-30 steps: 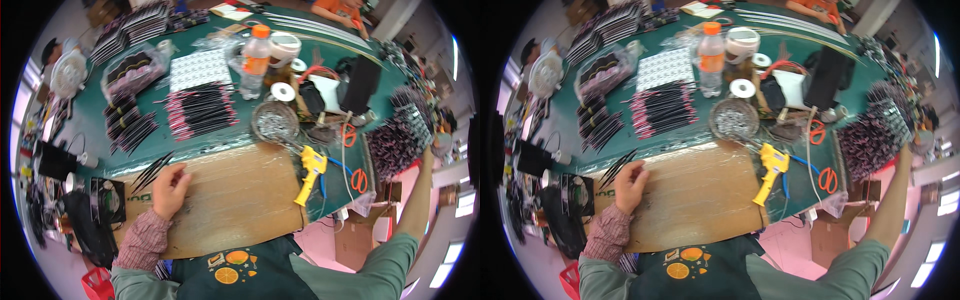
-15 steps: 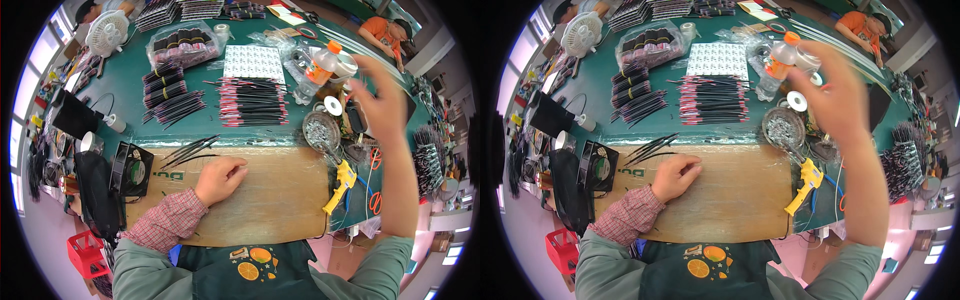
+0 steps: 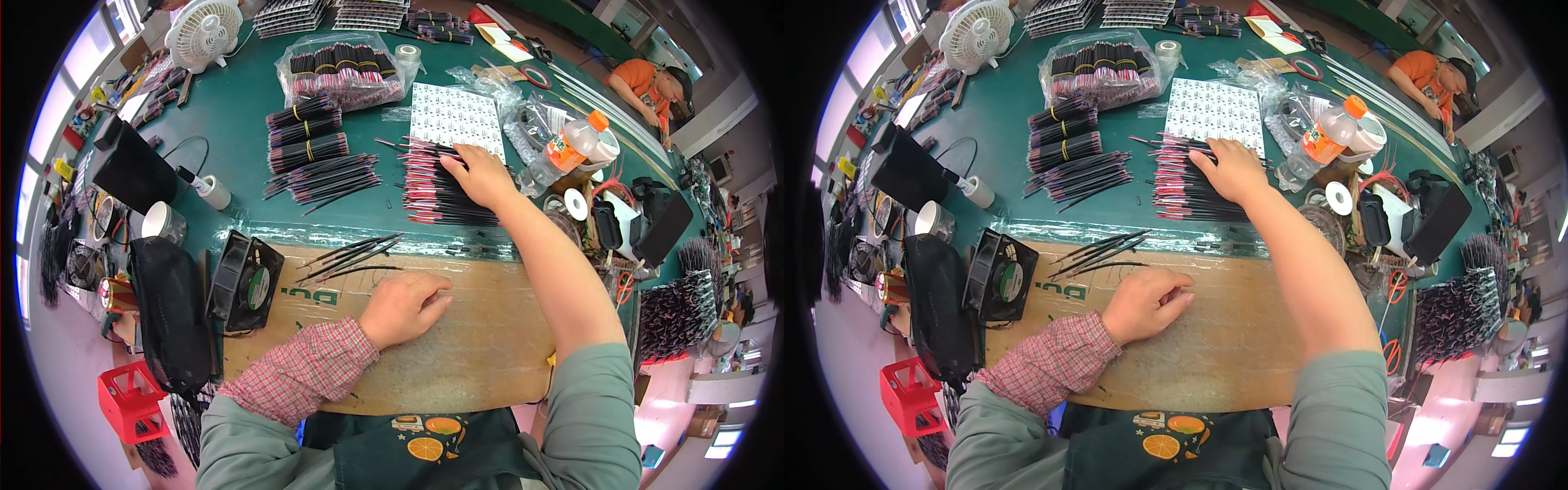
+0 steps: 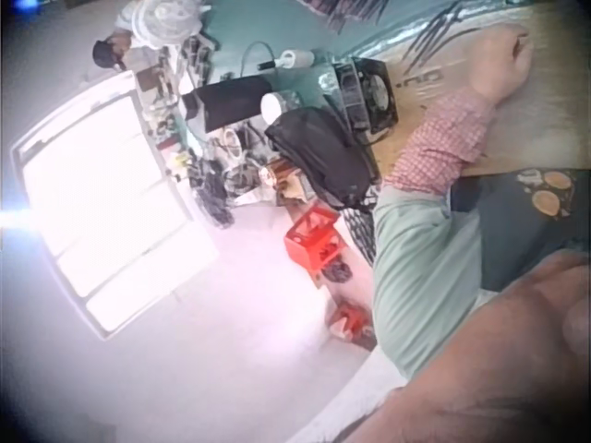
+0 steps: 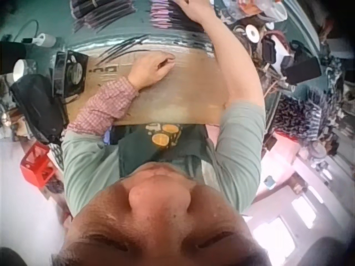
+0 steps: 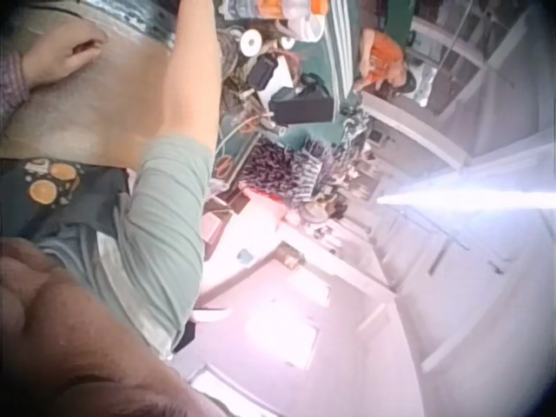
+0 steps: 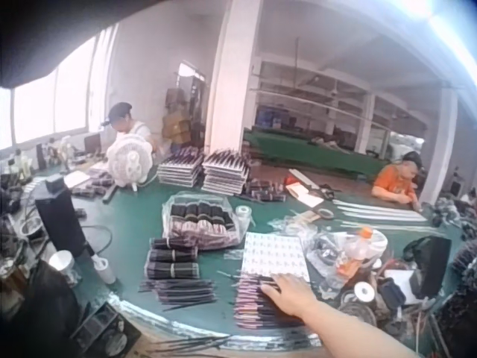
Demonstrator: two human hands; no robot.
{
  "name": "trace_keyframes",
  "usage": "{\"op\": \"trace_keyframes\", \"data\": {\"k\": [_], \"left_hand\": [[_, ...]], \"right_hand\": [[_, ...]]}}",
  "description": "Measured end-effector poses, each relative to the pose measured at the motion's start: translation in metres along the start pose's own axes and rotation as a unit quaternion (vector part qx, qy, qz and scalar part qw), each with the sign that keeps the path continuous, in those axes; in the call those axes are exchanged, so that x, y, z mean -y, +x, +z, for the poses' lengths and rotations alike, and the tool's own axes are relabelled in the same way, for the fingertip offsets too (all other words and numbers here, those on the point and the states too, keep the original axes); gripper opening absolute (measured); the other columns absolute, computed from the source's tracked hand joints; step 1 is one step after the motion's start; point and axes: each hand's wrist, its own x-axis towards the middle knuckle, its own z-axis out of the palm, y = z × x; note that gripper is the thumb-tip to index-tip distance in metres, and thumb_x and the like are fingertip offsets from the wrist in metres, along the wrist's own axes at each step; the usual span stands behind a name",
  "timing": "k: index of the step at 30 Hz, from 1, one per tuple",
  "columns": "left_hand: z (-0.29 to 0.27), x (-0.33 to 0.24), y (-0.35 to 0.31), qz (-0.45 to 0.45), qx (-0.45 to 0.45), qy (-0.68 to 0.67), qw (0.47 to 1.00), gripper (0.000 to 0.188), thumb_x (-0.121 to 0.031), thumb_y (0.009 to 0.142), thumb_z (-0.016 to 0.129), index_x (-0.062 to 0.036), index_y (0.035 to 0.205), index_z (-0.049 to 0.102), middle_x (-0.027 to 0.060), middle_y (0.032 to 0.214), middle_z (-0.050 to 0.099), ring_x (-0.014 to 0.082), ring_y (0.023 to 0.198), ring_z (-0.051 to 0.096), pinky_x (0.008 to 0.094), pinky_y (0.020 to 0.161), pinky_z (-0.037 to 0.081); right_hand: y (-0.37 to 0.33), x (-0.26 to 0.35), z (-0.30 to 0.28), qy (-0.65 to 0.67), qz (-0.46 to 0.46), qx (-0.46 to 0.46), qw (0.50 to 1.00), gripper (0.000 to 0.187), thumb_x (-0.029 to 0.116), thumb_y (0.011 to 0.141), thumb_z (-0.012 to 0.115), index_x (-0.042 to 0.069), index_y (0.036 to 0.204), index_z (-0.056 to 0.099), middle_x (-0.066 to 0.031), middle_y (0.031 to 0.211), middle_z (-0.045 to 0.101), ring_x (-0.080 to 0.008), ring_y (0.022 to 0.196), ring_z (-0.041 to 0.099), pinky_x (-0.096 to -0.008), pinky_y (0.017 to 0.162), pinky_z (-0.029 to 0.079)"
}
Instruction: The person unwraps a circuit board panel from bubble wrap, lays out wires along the board, and solders the wires to the circuit board using a soldering iron.
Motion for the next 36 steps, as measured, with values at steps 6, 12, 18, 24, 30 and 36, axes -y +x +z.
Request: {"op": "trace_keyframes", "data": {"k": [6,12,18,24,30,36], "left_hand": [[0.004,0.000,0.001,-0.013,0.018,0.003,1.000,0.018,-0.017,0.082,0.069,-0.0074,0.097,0.068,0.0064,0.073,0.062,0.0248,0.067,0.060,0.0362,0.062,0.047],[0.002,-0.002,0.001,-0.008,0.031,0.042,0.999,0.017,-0.021,0.083,0.068,-0.0093,0.095,0.067,0.0056,0.074,0.063,0.0259,0.070,0.062,0.0386,0.066,0.048],[0.000,-0.003,0.003,-0.028,0.050,0.038,0.998,0.017,-0.022,0.084,0.067,-0.0099,0.095,0.067,0.0055,0.076,0.064,0.0266,0.073,0.063,0.0400,0.069,0.049],[0.001,-0.002,0.004,-0.021,0.035,0.022,0.999,0.015,-0.019,0.082,0.068,-0.0082,0.092,0.068,0.0068,0.072,0.063,0.0263,0.068,0.062,0.0382,0.063,0.047],[0.001,0.000,0.005,-0.021,0.044,0.020,0.999,0.016,-0.022,0.083,0.067,-0.0083,0.093,0.069,0.0069,0.073,0.064,0.0272,0.070,0.062,0.0390,0.066,0.048],[0.001,0.000,0.005,-0.015,0.040,0.021,0.999,0.017,-0.023,0.083,0.067,-0.0083,0.092,0.069,0.0065,0.075,0.065,0.0273,0.072,0.063,0.0394,0.067,0.048]], "right_hand": [[-0.036,-0.001,0.001,-0.002,-0.072,-0.102,0.992,0.059,0.053,0.092,0.052,0.005,0.126,0.058,-0.0159,0.119,0.062,-0.0335,0.111,0.056,-0.0478,0.101,0.038],[-0.053,0.006,-0.012,-0.003,-0.118,-0.090,0.989,0.048,0.043,0.094,0.055,0.005,0.124,0.058,-0.0162,0.116,0.063,-0.0344,0.108,0.057,-0.0448,0.096,0.041],[-0.016,-0.004,-0.019,0.086,-0.019,-0.017,0.996,0.032,0.031,0.094,0.051,0.009,0.109,0.069,-0.0174,0.107,0.066,-0.0356,0.098,0.062,-0.0440,0.088,0.048],[0.034,-0.024,-0.014,-0.015,0.071,-0.112,0.991,0.032,0.019,0.083,0.057,0.005,0.109,0.068,-0.0182,0.109,0.066,-0.0361,0.104,0.062,-0.0453,0.091,0.050],[0.075,-0.041,-0.023,-0.010,0.293,0.068,0.954,0.042,0.025,0.078,0.063,0.003,0.114,0.067,-0.0230,0.121,0.063,-0.0338,0.116,0.061,-0.0409,0.095,0.050],[0.097,-0.050,-0.026,-0.086,0.302,0.206,0.927,0.036,0.027,0.075,0.067,0.007,0.105,0.073,-0.0134,0.114,0.069,-0.0281,0.107,0.066,-0.0389,0.089,0.052]]}}
